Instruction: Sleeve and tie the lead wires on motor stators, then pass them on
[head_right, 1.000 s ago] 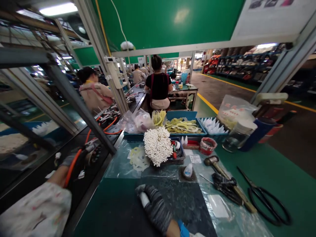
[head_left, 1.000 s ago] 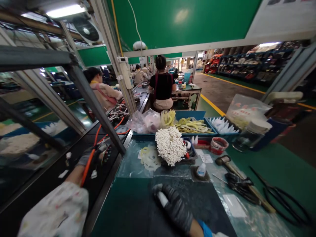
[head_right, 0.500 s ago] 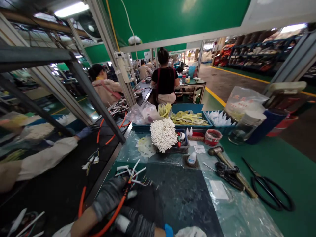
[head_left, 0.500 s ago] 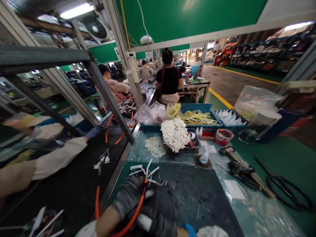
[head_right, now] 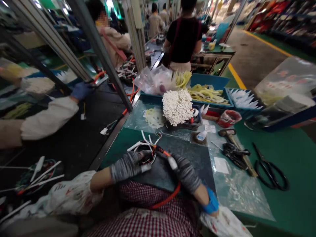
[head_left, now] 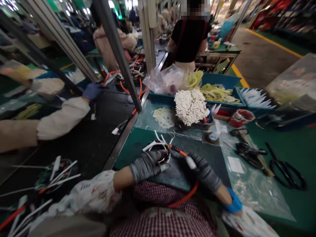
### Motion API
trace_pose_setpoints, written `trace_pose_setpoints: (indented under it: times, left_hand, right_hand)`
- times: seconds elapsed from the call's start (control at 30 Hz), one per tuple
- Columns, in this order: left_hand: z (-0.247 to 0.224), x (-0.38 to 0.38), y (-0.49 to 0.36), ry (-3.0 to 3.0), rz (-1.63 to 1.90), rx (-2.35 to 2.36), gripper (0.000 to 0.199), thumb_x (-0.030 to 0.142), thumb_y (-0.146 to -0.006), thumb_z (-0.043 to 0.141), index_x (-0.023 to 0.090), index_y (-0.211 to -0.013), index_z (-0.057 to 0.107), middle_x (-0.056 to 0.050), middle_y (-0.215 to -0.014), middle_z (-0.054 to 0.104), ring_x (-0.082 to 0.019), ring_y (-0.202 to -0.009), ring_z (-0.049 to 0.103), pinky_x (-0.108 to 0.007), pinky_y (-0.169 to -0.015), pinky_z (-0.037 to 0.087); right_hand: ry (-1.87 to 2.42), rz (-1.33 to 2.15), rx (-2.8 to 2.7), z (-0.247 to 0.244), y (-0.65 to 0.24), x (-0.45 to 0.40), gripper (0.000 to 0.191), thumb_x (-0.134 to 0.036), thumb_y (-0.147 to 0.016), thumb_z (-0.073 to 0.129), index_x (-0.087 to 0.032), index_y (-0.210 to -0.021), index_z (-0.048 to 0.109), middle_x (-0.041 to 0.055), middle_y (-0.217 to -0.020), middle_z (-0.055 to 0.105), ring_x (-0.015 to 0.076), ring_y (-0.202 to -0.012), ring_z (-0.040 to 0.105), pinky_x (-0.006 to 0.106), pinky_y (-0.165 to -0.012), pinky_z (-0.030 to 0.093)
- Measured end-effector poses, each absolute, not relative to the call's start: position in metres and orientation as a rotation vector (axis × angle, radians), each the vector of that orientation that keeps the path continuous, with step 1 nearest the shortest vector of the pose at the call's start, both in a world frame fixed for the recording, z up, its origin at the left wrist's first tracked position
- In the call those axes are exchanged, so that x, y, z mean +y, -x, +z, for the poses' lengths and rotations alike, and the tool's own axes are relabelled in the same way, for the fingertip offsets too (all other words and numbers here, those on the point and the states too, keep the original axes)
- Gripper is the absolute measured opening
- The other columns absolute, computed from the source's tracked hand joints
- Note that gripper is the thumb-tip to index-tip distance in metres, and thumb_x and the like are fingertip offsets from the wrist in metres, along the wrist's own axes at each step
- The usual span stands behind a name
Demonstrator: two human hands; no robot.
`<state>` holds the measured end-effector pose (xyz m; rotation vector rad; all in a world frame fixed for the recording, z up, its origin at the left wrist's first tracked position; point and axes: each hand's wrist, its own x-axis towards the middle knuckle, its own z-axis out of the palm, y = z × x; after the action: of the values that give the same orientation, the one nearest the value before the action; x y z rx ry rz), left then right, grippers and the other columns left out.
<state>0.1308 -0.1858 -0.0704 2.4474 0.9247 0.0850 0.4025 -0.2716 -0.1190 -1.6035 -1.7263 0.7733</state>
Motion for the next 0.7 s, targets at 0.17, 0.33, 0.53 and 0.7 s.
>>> trace_pose_setpoints:
  times: [0.17, 0.33, 0.53, 0.7]
  left_hand:
    - [-0.076, -0.164, -0.084, -3.062, 0.415, 0.13, 0.027, 0.032, -0.109, 0.066, 0.016, -0.129, 0.072, -0.014, -0.13, 0.082, -0.026, -0.122, 0.077, -0.041, -0.11, 0.061]
    - [-0.079, -0.124, -0.05, -3.372, 0.375, -0.076, 0.036, 0.008, -0.104, 0.063, 0.028, -0.133, 0.072, -0.003, -0.147, 0.076, -0.015, -0.142, 0.067, -0.037, -0.13, 0.046]
    - [-0.071, -0.116, -0.088, -3.271, 0.111, 0.149, 0.037, 0.015, -0.11, 0.054, 0.036, -0.133, 0.074, 0.005, -0.148, 0.075, -0.015, -0.149, 0.06, -0.038, -0.136, 0.038]
    - [-0.062, -0.123, -0.097, -2.976, 0.009, 0.341, 0.036, 0.014, -0.105, 0.057, 0.038, -0.113, 0.082, 0.006, -0.137, 0.08, -0.018, -0.141, 0.065, -0.043, -0.137, 0.037]
  right_hand:
    - [1.569, 0.167, -2.051, -0.113, -0.422, -0.249, 0.039, -0.048, -0.11, 0.059, -0.023, -0.131, 0.08, 0.0138, -0.108, 0.086, 0.0295, -0.088, 0.08, 0.042, -0.077, 0.067]
    - [1.033, -0.279, -2.407, -0.108, -0.389, -0.227, 0.033, -0.028, -0.107, 0.069, -0.027, -0.14, 0.075, 0.0116, -0.132, 0.081, 0.0291, -0.122, 0.072, 0.043, -0.098, 0.062]
    - [0.529, 0.101, -2.906, -0.089, -0.367, -0.157, 0.028, -0.045, -0.1, 0.081, -0.021, -0.114, 0.081, 0.0085, -0.122, 0.084, 0.0264, -0.108, 0.072, 0.046, -0.1, 0.06]
    - [0.451, 0.132, -2.867, -0.092, -0.37, -0.154, 0.013, -0.036, -0.103, 0.078, -0.025, -0.109, 0.081, 0.0038, -0.112, 0.084, 0.0221, -0.105, 0.073, 0.041, -0.102, 0.06]
